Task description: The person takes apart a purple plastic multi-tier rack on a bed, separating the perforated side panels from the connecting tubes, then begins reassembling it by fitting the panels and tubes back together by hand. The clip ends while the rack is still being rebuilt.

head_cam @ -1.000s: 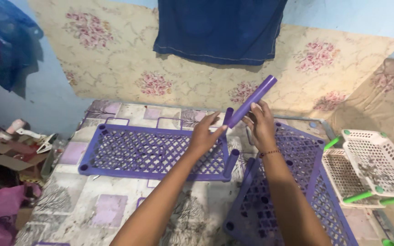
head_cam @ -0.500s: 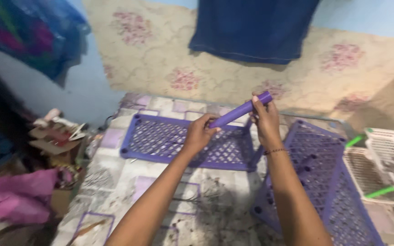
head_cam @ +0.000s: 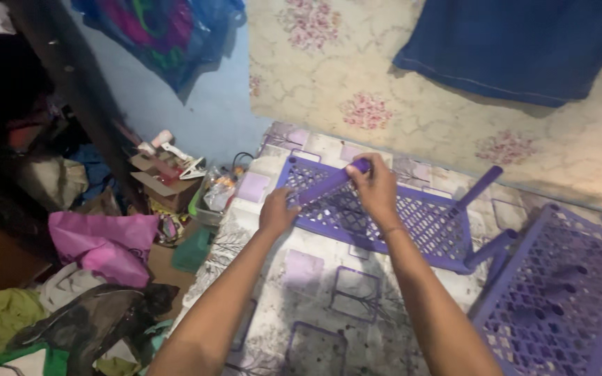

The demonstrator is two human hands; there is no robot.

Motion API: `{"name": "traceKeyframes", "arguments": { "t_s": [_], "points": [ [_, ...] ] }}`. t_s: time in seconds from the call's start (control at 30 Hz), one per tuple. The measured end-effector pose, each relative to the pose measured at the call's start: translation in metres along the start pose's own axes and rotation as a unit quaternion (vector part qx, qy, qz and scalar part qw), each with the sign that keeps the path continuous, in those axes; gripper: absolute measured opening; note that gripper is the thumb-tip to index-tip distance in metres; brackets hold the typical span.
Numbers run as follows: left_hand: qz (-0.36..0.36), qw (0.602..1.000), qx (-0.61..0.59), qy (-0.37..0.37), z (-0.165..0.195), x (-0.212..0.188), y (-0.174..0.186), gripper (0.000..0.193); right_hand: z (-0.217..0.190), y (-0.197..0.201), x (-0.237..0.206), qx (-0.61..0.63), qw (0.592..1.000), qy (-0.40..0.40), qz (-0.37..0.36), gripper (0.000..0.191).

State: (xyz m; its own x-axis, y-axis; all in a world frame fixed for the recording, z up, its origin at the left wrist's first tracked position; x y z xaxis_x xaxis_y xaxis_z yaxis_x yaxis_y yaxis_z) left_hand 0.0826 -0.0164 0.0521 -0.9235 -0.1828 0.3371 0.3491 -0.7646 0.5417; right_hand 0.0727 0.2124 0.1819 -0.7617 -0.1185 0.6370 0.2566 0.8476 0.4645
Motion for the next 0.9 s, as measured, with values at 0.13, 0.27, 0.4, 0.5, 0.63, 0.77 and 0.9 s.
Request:
{"name": "traceKeyframes", "arguments": {
  "t_s": [0.13,0.27,0.4,0.5,0.63,0.77,0.9],
  "points": [
    [-0.016,0.993,0.060,0.097,-0.064,0.001,0.018,0.050,0.018,-0.078,-0.001,0.022,0.996,-0.085,-0.023,0.025],
    [-0.030,0.994,0.040,0.097,-0.084,0.012,0.016,0.055,0.020,-0.126,0.006,0.004,0.998,-0.048,-0.036,0.026],
    [-0.025,0.998,0.020,0.054,-0.089,0.030,0.008,0.052,0.037,-0.155,0.013,-0.031,0.993,-0.085,-0.072,0.028],
    [-0.003,0.999,0.011,0.030,-0.097,0.040,0.004,0.047,0.035,-0.166,0.020,-0.064,0.991,-0.065,-0.095,0.029],
    [0.006,1.000,0.004,0.006,-0.110,0.041,-0.004,0.044,0.008,-0.179,0.030,-0.064,0.986,0.014,-0.151,0.032],
    [0.057,0.998,-0.007,-0.024,-0.113,0.037,-0.002,0.042,-0.036,-0.204,0.039,-0.028,0.956,0.150,-0.252,0.039],
    [0.069,0.997,0.005,-0.036,-0.114,0.039,-0.003,0.028,-0.051,-0.227,0.038,-0.107,0.921,0.195,-0.320,0.027]
  ]
}}
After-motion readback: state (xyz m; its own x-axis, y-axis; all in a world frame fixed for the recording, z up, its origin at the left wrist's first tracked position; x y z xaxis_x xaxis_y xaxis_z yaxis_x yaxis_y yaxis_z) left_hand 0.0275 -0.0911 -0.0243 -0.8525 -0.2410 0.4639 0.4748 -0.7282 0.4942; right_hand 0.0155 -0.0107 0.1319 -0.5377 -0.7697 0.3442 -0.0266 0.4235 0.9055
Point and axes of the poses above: each hand's wrist, its own x-axis towards the middle knuckle, its own y-axis out of the back of the hand, z = x × y, the point moved 10 cm from there along x, towards the middle knuckle, and after that the axes turned 3 degrees about y, right-handed, at the moved point
